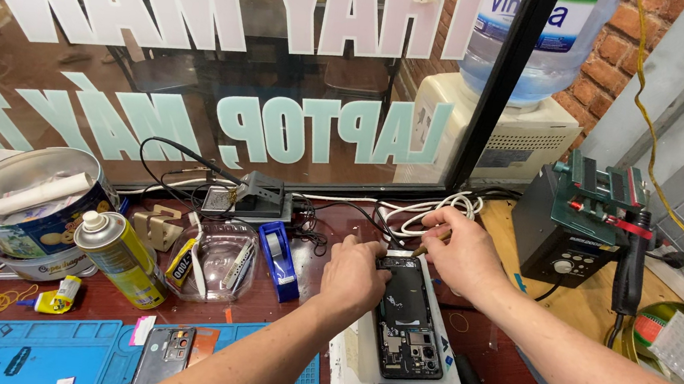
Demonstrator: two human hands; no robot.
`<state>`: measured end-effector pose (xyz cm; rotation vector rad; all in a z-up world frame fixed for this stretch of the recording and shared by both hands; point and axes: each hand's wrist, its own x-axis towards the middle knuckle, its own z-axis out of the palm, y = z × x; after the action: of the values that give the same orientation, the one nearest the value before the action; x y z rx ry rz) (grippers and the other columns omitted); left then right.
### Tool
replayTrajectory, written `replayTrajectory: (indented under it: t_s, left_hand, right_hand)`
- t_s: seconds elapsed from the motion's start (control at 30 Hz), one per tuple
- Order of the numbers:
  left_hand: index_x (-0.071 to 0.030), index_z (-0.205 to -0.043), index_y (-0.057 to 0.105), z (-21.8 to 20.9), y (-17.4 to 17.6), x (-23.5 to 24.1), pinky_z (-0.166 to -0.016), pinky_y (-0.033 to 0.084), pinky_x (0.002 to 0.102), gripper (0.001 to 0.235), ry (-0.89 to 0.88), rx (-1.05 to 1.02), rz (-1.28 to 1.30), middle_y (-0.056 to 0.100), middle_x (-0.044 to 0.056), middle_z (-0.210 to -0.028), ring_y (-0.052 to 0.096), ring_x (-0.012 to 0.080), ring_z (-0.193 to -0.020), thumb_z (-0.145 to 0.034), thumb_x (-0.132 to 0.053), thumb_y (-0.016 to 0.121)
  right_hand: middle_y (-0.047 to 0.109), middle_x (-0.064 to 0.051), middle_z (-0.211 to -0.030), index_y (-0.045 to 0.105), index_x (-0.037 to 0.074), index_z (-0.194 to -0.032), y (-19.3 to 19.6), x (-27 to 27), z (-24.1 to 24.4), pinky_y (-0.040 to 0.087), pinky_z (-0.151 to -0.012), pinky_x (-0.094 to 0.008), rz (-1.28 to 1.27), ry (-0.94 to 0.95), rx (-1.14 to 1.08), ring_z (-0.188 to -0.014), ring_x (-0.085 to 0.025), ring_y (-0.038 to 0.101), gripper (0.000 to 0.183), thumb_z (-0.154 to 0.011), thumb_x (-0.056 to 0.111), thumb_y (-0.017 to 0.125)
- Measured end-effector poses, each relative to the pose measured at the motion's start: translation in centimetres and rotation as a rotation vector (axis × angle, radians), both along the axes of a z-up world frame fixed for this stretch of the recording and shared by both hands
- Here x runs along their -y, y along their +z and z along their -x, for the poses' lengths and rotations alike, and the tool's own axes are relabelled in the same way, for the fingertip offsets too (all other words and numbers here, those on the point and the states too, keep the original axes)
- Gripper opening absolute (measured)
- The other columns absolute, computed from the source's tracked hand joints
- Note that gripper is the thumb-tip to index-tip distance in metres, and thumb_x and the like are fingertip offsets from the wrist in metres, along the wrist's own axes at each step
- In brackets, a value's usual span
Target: The person uses a screwdriver to remove screws from a disassembled smartphone and then uses a wooden stick to clean or adjust internal components. The work is performed on a cluttered workbench with various tools and parts visible.
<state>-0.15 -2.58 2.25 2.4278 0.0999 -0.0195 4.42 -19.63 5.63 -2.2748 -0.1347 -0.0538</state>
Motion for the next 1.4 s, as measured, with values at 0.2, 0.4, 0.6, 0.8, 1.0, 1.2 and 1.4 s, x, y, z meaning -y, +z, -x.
replayTrajectory:
  t_s: [0.2, 0.4, 0.6, 0.8, 1.0, 1.2, 1.4]
  left_hand:
    - [-0.018, -0.127, 0.069, -0.2, 0.0, 0.2, -0.105, 0.047, 0.044, 0.044, -0.009, -0.017, -0.019, 0.055, 0.011, -0.133, 0.049, 0.0326, -0.129, -0.084, -0.02, 0.078]
    - [-0.021, -0.127, 0.068, -1.0, -0.1, 0.2, -0.107, 0.047, 0.044, 0.05, 0.047, -0.079, 0.031, 0.055, 0.01, -0.136, 0.05, 0.0321, -0.132, -0.079, -0.021, 0.084]
    - [-0.023, -0.128, 0.068, -1.4, -0.3, 0.3, -0.106, 0.048, 0.044, 0.051, 0.073, -0.146, 0.062, 0.056, 0.009, -0.137, 0.054, 0.0316, -0.131, -0.079, -0.021, 0.084]
    - [-0.023, -0.126, 0.07, -1.7, -0.8, 0.4, -0.106, 0.048, 0.044, 0.05, 0.089, -0.144, 0.063, 0.056, 0.009, -0.137, 0.055, 0.0321, -0.13, -0.079, -0.021, 0.084]
    - [-0.023, -0.125, 0.07, -2.0, -1.4, 0.2, -0.105, 0.049, 0.044, 0.05, 0.088, -0.118, 0.07, 0.057, 0.011, -0.136, 0.058, 0.033, -0.127, -0.077, -0.019, 0.083]
    - [-0.024, -0.123, 0.072, -2.3, -1.2, 0.2, -0.107, 0.047, 0.044, 0.051, 0.095, -0.133, 0.043, 0.057, 0.011, -0.136, 0.056, 0.0325, -0.129, -0.074, -0.017, 0.081]
    - [-0.012, -0.107, 0.08, -3.5, -1.3, 0.8, -0.098, 0.054, 0.043, 0.031, 0.019, 0.147, -0.081, 0.071, 0.017, -0.118, 0.067, 0.034, -0.115, -0.076, -0.011, 0.076]
  right_hand:
    - [0.075, -0.017, -0.081, 0.069, 0.009, -0.102, 1.0, -1.0, 0.2, 0.057, -0.072, -0.043, 0.337, 0.172, 0.272, -0.079, -0.034, 0.074, 0.015, -0.089, 0.015, 0.068]
    - [0.075, -0.015, -0.089, 0.073, 0.016, -0.111, 2.4, -2.1, -0.6, 0.054, -0.079, -0.046, 0.442, 0.252, 0.228, -0.088, -0.033, 0.072, 0.022, -0.092, 0.017, 0.064]
    - [0.077, -0.008, -0.092, 0.073, 0.012, -0.11, 2.1, -1.6, -2.3, 0.057, -0.083, -0.035, 0.354, 0.341, 0.079, -0.087, -0.021, 0.074, 0.024, -0.087, 0.019, 0.07]
    - [0.079, -0.009, -0.097, 0.075, 0.011, -0.107, 0.6, -1.8, -2.7, 0.057, -0.084, -0.035, 0.209, 0.315, 0.09, -0.09, -0.021, 0.075, 0.021, -0.089, 0.013, 0.064]
    - [0.074, -0.014, -0.1, 0.076, 0.009, -0.103, 0.5, -2.3, -1.8, 0.054, -0.084, -0.039, 0.352, 0.349, 0.337, -0.095, -0.03, 0.07, 0.017, -0.089, 0.012, 0.067]
    - [0.075, -0.015, -0.099, 0.075, 0.008, -0.103, 0.4, -2.8, -1.5, 0.055, -0.084, -0.04, 0.259, 0.333, 0.321, -0.093, -0.031, 0.071, 0.018, -0.091, 0.01, 0.063]
    - [0.076, -0.013, -0.096, 0.074, 0.009, -0.106, 0.4, -2.4, -1.8, 0.057, -0.084, -0.038, 0.184, 0.341, 0.27, -0.091, -0.026, 0.074, 0.025, -0.088, 0.005, 0.057]
